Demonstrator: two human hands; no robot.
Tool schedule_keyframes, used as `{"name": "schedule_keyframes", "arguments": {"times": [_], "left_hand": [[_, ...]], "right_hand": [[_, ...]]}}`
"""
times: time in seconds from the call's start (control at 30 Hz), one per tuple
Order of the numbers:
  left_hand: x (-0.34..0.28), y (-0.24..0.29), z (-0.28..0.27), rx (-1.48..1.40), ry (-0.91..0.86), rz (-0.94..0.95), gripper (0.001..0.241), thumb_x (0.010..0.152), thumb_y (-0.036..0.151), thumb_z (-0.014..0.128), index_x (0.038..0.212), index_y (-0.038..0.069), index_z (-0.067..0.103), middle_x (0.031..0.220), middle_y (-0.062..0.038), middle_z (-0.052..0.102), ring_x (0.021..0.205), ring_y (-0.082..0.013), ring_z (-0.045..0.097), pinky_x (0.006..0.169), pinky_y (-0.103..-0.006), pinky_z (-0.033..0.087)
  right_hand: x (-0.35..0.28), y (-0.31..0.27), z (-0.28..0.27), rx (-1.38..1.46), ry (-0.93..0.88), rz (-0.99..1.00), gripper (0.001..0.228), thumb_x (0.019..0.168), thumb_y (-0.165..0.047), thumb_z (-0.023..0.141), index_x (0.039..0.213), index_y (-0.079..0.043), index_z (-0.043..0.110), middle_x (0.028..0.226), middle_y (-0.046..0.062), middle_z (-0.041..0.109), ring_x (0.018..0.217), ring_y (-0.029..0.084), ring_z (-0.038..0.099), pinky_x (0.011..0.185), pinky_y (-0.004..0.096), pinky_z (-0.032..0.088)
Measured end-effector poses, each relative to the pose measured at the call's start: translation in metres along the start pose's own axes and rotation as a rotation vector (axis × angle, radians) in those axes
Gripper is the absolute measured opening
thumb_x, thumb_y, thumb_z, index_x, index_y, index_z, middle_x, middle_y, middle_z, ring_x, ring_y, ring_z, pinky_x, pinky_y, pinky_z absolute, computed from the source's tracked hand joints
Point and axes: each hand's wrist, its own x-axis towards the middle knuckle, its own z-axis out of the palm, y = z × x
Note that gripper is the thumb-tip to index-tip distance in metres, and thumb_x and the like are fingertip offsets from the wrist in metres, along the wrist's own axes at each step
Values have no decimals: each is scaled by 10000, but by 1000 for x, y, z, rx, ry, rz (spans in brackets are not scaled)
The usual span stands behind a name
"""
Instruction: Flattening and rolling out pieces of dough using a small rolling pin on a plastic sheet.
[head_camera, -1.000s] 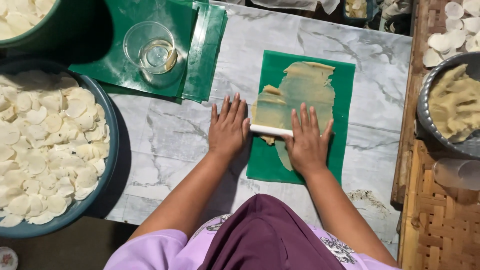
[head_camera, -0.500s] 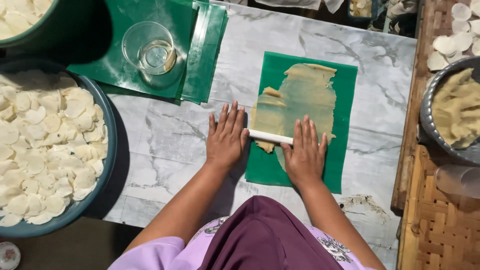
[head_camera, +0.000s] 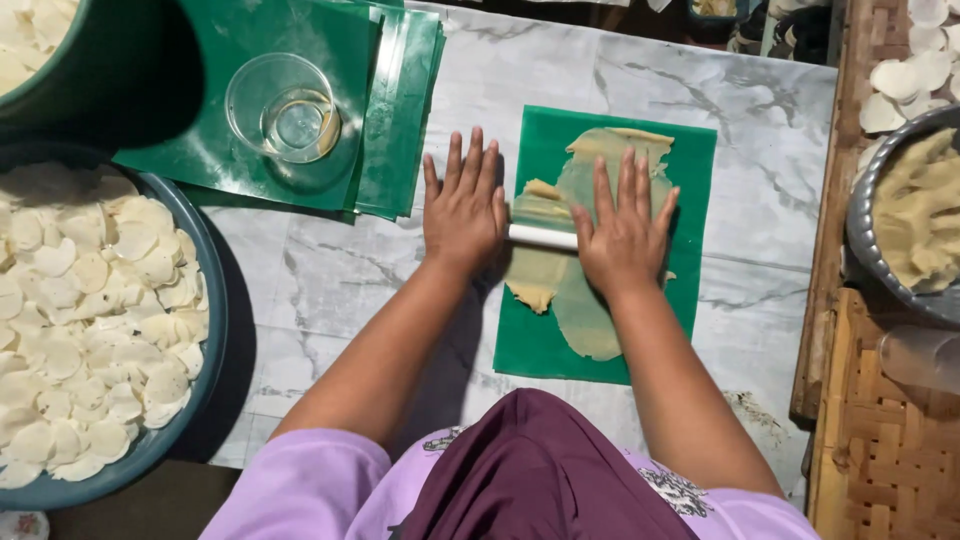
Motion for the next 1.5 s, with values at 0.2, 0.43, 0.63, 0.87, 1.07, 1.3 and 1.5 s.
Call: {"name": "schedule_keyframes", "arguments": {"times": [0.2, 0.43, 0.63, 0.87, 1.07, 1.3, 1.5], "left_hand": [[-96, -8, 33, 118, 198, 92, 599, 1078, 402, 359, 1632, 175, 339, 1723, -51, 245, 1597, -267, 164, 1270, -558, -9], [-23, 0, -5, 52, 255, -32, 579, 1103, 406, 414, 1628, 162, 395, 1706, -60, 208, 1589, -295, 163, 1241, -640, -10], [-57, 7, 18, 5, 6, -61, 628, 1074, 451, 291, 1655, 216, 260, 1741, -51, 140, 1611, -265, 66, 1273, -598, -67], [-149, 16, 18, 40, 65, 5, 620, 1074, 462, 326, 1632, 193, 306, 1726, -72, 210, 1599, -279, 135, 1283, -549, 0], [-178, 14, 27, 8, 11, 7, 625, 1079, 492, 319, 1650, 248, 247, 1736, -27, 174, 1599, -257, 105, 1274, -573, 5], [-91, 6, 15, 51, 8, -22, 619, 1099, 480, 260, 1652, 202, 261, 1749, -42, 101, 1610, -267, 17, 1268, -567, -71], [3, -3, 3, -4, -23, -31, 658, 1104, 498, 204, 1667, 159, 194, 1747, -76, 64, 1610, -277, -21, 1273, -583, -112]], "right_hand": [[-90, -8, 3, 20, 100, -121, 698, 1085, -528, 361, 1618, -76, 352, 1665, 209, 332, 1505, 384, 358, 1157, 662, 257], [-22, 7, -6, 177, 50, 95, 593, 1139, -418, 389, 1642, -107, 336, 1699, 198, 202, 1576, 364, 129, 1151, 716, -56], [-54, 2, 8, 42, -42, 37, 639, 1117, -519, 342, 1643, -157, 312, 1698, 228, 171, 1579, 372, 162, 1176, 760, 122], [-144, 3, -4, 60, 32, -137, 692, 1080, -482, 411, 1624, -65, 315, 1684, 248, 239, 1545, 396, 262, 1186, 655, 207], [-174, 4, 0, 118, 34, -137, 757, 1055, -501, 436, 1643, -63, 244, 1700, 207, 219, 1555, 369, 237, 1231, 602, 147], [-87, 2, 8, 12, 108, -44, 674, 1094, -506, 400, 1622, -90, 347, 1671, 255, 291, 1555, 406, 236, 1144, 792, 17], [-4, 19, 18, 2, 123, 12, 676, 1092, -552, 366, 1612, -119, 387, 1664, 262, 305, 1563, 385, 229, 1094, 845, 5]]}}
